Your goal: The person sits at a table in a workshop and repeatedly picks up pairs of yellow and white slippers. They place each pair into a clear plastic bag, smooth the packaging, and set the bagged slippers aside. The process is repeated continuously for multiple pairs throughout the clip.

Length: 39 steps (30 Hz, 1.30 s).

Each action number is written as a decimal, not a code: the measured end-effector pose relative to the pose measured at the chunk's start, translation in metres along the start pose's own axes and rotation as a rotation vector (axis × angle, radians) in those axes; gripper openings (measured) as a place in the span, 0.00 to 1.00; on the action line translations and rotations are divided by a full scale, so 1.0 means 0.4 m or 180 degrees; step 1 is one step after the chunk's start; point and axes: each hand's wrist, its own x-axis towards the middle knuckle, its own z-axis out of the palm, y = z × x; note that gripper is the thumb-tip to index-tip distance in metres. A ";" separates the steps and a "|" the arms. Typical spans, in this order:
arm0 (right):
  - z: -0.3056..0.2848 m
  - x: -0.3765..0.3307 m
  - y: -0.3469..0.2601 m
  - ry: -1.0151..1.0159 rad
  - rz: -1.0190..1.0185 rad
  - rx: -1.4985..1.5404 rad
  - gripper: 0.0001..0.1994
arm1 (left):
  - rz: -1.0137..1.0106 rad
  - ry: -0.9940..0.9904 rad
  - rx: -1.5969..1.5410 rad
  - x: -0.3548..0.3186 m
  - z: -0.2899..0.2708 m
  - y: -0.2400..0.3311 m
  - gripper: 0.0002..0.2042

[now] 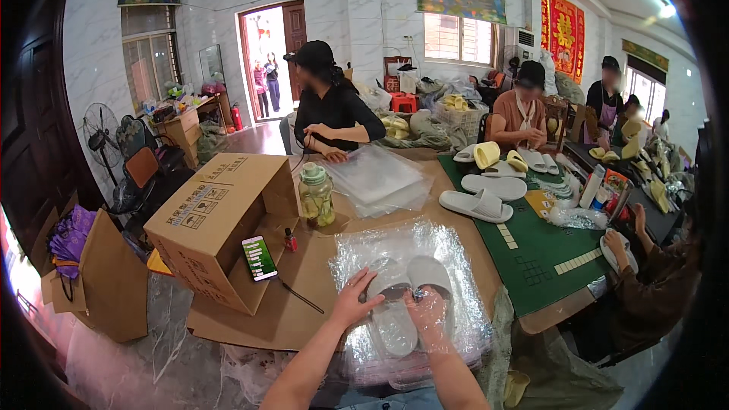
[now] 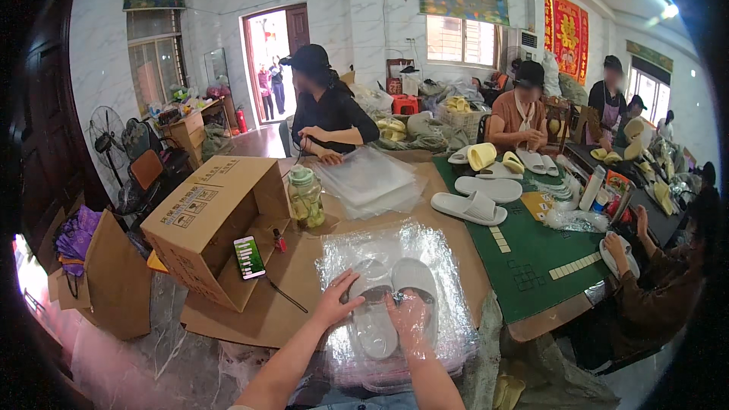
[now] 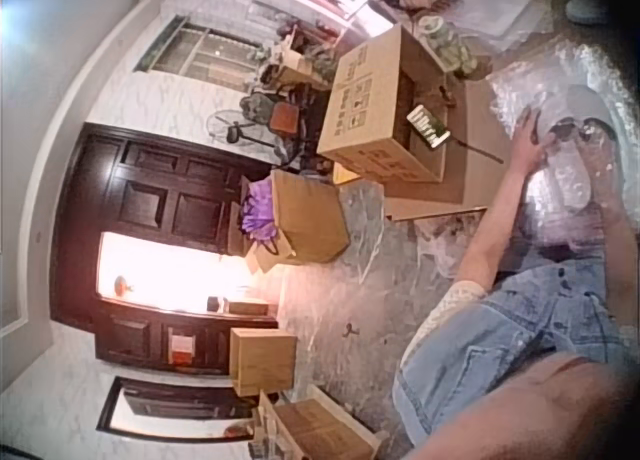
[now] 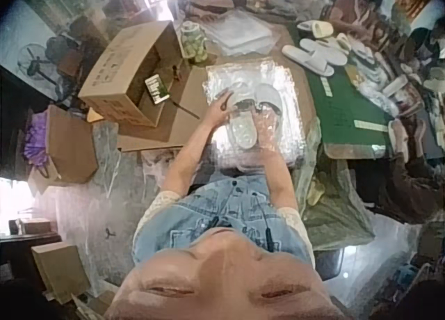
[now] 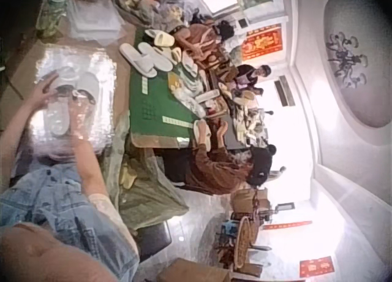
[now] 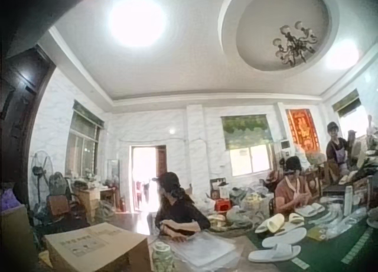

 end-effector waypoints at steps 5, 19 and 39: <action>-0.009 -0.004 -0.011 0.0077 -0.0076 -0.0001 0.24 | -0.0002 -0.0033 0.0010 -0.001 -0.004 0.005 0.36; -0.014 -0.007 -0.018 0.0207 -0.0091 0.0090 0.23 | -0.0090 -0.0071 -0.0095 -0.002 -0.002 0.003 0.35; 0.009 0.001 0.006 -0.0046 0.0083 -0.0108 0.27 | -0.0043 -0.0023 -0.0140 -0.002 -0.006 0.009 0.36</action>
